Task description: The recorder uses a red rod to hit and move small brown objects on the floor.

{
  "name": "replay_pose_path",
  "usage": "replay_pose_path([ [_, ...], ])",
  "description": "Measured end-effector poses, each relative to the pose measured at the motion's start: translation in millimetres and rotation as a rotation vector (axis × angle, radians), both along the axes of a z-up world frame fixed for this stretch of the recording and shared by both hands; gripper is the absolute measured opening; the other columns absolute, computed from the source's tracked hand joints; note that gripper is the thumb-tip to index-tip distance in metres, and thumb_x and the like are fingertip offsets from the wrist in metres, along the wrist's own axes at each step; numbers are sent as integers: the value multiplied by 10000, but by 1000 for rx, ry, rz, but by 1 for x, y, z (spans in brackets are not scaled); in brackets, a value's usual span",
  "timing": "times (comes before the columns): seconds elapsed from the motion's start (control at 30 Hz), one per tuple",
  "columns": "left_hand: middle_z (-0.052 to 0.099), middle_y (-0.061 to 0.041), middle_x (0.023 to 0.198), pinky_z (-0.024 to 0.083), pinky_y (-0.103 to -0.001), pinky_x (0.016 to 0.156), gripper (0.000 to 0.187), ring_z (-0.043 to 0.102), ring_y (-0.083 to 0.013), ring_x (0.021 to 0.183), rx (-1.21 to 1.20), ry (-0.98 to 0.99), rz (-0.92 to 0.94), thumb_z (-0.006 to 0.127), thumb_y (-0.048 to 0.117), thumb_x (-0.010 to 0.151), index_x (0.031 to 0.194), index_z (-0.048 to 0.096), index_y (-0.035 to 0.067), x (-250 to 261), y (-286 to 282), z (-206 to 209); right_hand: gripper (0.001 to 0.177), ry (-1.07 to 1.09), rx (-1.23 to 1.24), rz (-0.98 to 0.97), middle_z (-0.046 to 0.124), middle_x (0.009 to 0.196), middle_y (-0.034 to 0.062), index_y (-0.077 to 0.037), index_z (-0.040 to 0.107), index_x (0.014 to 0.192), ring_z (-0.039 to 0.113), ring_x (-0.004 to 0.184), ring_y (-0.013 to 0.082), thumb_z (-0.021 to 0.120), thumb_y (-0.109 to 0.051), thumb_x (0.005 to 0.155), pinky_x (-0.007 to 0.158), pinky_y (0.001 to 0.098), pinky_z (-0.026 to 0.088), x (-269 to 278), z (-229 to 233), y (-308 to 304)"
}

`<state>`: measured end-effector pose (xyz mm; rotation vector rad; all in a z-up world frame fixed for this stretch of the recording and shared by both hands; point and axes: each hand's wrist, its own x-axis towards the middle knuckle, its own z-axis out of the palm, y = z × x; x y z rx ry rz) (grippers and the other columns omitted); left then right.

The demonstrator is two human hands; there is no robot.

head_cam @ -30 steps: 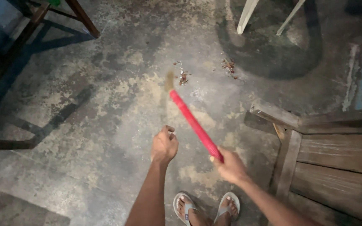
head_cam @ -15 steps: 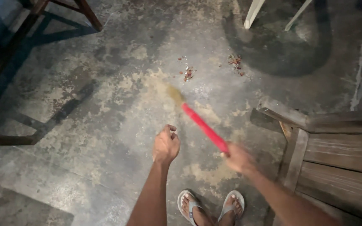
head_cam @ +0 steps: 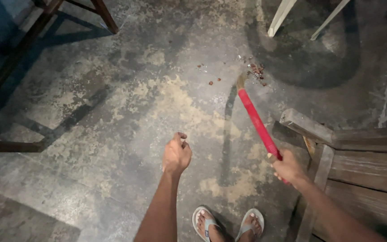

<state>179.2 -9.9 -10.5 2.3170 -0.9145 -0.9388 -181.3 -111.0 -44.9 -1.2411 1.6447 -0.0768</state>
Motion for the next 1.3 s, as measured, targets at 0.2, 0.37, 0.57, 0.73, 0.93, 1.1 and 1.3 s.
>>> replay_pose_path([
  [0.2, 749, -209, 996, 542, -484, 867, 331, 701, -393, 1004, -55, -72, -27, 577, 141, 883, 1207, 630, 95, 5, 5, 3, 214, -177, -4, -68, 593, 707, 21, -106, 633, 1117, 504, 437, 137, 613, -251, 961, 383, 333, 419, 43, 5, 38],
  [0.37, 751, -209, 968, 547, -474, 868, 347, 716, -380, 968, -72, -57, -18, 579, 106, 863, 1207, 615, 75, 7, 4, 2, 255, -58, -54, 136, 639, 701, 112, -150, 647, 1180, 589, 476, 186, 653, -244, 943, 438, 377, 467, 90, 46, 64],
  [0.57, 744, -217, 967, 544, -478, 870, 326, 706, -387, 972, -111, -127, -23, 580, 90, 865, 1185, 632, 64, 5, 2, -1, 351, 111, -167, 543, 723, 941, 166, -189, 606, 1220, 684, 917, 405, 691, -278, 891, 776, 524, 529, 119, 79, 69],
  [0.73, 726, -226, 991, 540, -485, 855, 336, 702, -393, 955, -136, -154, 14, 578, 77, 843, 1170, 649, 62, 2, -2, -3, 349, 152, -118, 689, 732, 990, 189, -162, 585, 1219, 687, 1003, 420, 676, -283, 905, 849, 524, 529, 102, 62, 48],
  [0.93, 750, -214, 938, 536, -475, 882, 351, 705, -388, 974, -43, -147, -9, 572, 100, 870, 1218, 611, 68, -18, -19, 7, 321, 142, -240, 575, 712, 997, 189, -153, 631, 1162, 677, 988, 424, 701, -237, 860, 813, 519, 539, 18, -31, -1],
  [1.1, 740, -212, 987, 538, -480, 884, 332, 703, -387, 1004, 43, -91, 31, 576, 124, 884, 1210, 629, 96, -36, -43, 21, 298, 304, -245, 534, 732, 859, 190, -146, 677, 1161, 713, 852, 364, 712, -304, 911, 709, 485, 541, -47, -45, -57],
  [1.3, 754, -193, 996, 542, -480, 874, 326, 710, -376, 1000, -3, -82, 38, 571, 122, 873, 1192, 626, 87, -49, -70, 27, 256, -7, 49, 21, 653, 713, 85, -127, 652, 1158, 558, 442, 155, 628, -300, 970, 394, 353, 453, -34, 10, -71],
])
